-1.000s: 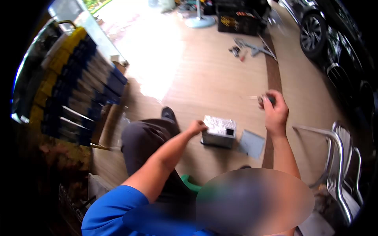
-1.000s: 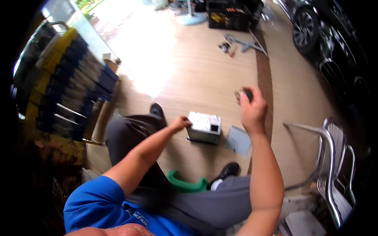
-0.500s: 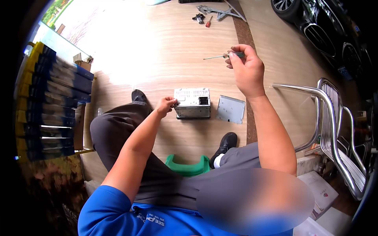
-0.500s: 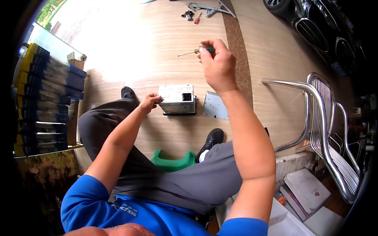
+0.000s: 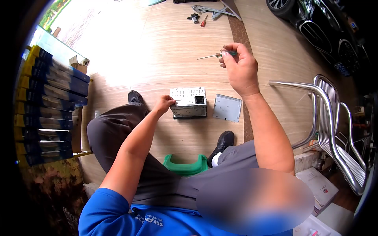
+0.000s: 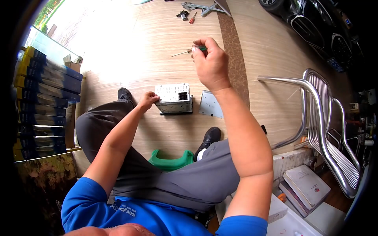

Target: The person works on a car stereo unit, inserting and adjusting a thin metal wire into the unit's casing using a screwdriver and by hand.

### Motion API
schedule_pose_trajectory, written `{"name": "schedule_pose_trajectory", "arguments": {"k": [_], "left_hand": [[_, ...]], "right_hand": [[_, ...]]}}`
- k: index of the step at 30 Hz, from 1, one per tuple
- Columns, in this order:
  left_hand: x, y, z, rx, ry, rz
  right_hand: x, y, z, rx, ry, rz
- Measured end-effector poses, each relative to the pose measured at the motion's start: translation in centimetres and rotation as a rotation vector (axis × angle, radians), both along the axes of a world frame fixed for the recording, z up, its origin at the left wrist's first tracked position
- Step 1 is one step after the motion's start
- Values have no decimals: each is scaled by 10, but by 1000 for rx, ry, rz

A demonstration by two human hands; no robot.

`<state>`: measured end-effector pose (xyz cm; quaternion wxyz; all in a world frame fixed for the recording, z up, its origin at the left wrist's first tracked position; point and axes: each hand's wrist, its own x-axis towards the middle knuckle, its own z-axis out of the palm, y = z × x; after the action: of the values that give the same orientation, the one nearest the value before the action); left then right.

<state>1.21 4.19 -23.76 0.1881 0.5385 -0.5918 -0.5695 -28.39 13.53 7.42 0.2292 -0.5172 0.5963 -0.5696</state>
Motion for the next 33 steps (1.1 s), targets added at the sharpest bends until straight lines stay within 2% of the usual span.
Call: {"name": "schedule_pose_trajectory", "arguments": {"k": [8, 10, 19, 27, 33], "left_hand": [[-3, 4, 0, -120, -144, -6], [-7, 9, 13, -226, -275, -38], [-6, 9, 12, -235, -194, -58], [-10, 19, 22, -263, -222, -17], [-4, 19, 26, -230, -199, -41]], "right_hand": [[0, -3, -6, -9, 2, 20], [1, -3, -6, -4, 5, 21], [4, -3, -10, 18, 17, 36], [17, -3, -16, 64, 57, 72], [20, -9, -22, -8, -10, 36]]}}
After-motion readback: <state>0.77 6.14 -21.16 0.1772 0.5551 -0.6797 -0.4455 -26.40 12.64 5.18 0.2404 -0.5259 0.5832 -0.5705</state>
